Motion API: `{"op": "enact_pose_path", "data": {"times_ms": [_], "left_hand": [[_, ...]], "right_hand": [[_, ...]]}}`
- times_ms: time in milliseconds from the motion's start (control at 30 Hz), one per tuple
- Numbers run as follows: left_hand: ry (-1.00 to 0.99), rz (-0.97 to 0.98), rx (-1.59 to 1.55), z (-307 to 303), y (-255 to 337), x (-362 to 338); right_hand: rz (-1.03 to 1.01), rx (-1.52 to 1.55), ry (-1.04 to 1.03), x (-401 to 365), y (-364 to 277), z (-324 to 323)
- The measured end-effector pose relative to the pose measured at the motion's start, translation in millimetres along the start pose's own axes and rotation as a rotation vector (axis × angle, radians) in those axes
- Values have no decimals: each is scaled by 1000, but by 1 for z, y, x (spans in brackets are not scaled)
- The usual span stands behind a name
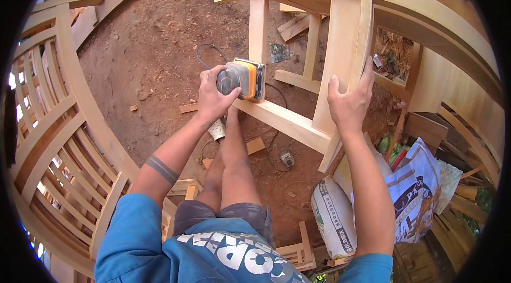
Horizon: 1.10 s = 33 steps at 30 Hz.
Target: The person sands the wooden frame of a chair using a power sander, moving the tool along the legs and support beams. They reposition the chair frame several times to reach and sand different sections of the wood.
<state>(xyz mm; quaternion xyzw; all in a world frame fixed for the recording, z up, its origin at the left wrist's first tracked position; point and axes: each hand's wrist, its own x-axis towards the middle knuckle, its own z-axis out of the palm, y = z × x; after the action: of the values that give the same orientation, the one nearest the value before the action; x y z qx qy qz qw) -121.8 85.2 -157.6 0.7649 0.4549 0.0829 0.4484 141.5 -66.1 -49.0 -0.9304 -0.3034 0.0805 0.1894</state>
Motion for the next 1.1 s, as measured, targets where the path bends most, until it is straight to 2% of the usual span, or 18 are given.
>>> {"op": "enact_pose_path", "data": {"times_ms": [367, 800, 1100], "left_hand": [[10, 9, -21, 6, 4, -15], [63, 33, 91, -15, 36, 122], [32, -34, 100, -21, 48, 159]], "right_hand": [[11, -1, -13, 0, -2, -1], [32, 37, -33, 1, -5, -5], [74, 41, -52, 1, -7, -7]]}}
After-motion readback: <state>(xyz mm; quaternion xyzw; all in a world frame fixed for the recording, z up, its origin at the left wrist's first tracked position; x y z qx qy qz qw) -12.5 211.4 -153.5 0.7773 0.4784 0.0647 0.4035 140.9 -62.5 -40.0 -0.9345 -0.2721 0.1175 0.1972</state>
